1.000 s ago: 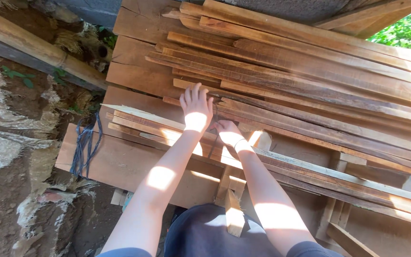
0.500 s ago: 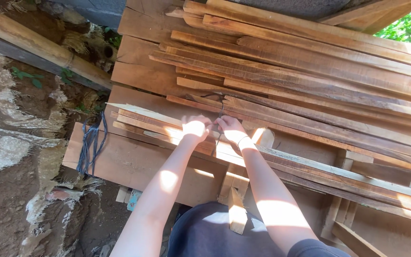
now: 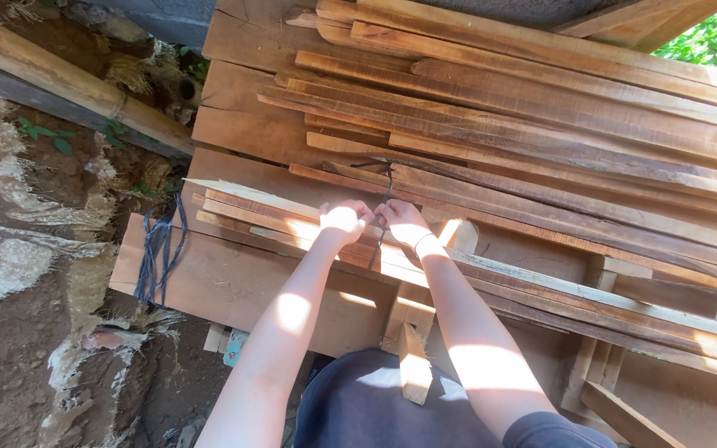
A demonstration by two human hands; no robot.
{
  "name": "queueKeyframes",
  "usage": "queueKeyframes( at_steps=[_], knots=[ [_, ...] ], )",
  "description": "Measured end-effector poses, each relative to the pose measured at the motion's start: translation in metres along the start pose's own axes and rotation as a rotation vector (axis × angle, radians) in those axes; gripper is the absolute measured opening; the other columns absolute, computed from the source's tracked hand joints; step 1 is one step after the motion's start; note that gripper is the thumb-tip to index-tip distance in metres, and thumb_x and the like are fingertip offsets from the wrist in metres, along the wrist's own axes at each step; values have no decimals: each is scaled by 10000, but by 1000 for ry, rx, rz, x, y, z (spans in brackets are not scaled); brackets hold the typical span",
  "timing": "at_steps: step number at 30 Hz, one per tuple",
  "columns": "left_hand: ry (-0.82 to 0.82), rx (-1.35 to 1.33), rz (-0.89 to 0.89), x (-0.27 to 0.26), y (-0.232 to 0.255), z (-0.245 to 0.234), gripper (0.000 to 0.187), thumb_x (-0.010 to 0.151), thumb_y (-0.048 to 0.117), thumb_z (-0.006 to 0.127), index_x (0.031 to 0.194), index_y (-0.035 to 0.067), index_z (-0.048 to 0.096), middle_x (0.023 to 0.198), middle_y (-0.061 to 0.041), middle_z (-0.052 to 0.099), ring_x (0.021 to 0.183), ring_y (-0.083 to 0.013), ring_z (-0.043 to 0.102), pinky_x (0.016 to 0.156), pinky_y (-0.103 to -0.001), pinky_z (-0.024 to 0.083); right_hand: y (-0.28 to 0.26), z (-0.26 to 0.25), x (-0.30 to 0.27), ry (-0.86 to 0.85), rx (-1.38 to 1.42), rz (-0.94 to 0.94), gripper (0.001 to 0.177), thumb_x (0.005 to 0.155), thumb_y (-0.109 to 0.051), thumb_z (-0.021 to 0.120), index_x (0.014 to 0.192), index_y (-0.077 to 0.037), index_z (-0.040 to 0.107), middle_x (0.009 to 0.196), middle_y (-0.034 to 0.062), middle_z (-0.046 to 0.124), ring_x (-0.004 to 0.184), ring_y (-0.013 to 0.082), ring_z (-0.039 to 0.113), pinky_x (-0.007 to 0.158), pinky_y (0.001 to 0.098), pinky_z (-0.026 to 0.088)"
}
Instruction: Bundling long wooden slats together using plastic ties.
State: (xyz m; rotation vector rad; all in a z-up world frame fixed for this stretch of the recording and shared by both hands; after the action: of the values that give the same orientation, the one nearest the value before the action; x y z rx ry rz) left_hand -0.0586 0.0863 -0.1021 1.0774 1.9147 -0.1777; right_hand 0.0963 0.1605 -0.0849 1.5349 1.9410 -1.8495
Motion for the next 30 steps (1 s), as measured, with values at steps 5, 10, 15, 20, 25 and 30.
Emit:
queueKeyframes(
  at_steps=[5,10,15,20,25,30],
  knots=[
    [-35,45,14,-23,9,-14,336,1037,558,350,1245,392,554,1428,91,601,1441,-121,460,1282,-518,-9,10,1,10,-9,23,4,354,992,-397,527,827,-182,755,682,20,729,739,155,719,758,298,554],
    [-94,-154,-2,-86,53,-67,524,980,583,462,1420,324,581,1501,-9,585,1459,-212,467,1285,-497,198,5,1,8,10,49,18,345,998,-376,539,824,-163,748,677,22,726,713,129,716,730,290,571],
    [-29,-103,48,-86,57,-75,423,985,480,510,1270,269,739,1349,-34,702,1340,-263,596,1206,-419,399,0,-4,0,33,270,13,288,994,-283,576,965,-43,732,753,55,752,662,72,712,665,188,605],
    [-31,-212,5,-80,53,-64,434,986,503,517,1267,243,722,1318,-68,707,1296,-279,627,1165,-454,449,-6,-5,-33,135,206,-42,343,942,-243,715,1228,-116,573,976,89,760,883,171,731,848,329,598],
    [-19,-277,-5,-70,52,-55,391,984,489,543,1241,257,726,1278,-39,721,1258,-256,649,1127,-426,486,1,-3,-42,227,50,-136,253,919,-137,706,1134,-171,579,1083,77,759,1079,255,712,985,422,542],
    [-34,-219,47,-69,48,-52,439,990,542,465,1250,279,700,1339,-25,698,1354,-274,572,1221,-506,343,-14,1,-54,329,-126,-501,258,947,-51,609,1148,-151,735,1054,72,731,1041,281,701,953,387,578]
  ],
)
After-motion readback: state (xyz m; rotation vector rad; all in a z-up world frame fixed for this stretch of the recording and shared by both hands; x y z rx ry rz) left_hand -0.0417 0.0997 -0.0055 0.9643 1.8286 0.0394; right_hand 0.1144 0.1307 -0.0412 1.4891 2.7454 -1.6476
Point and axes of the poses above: each hand's wrist, its own x-axis towards the middle knuckle, its own z-axis out of the palm, y = z × x, the point moved 3 cm from there along x, towards the middle knuckle
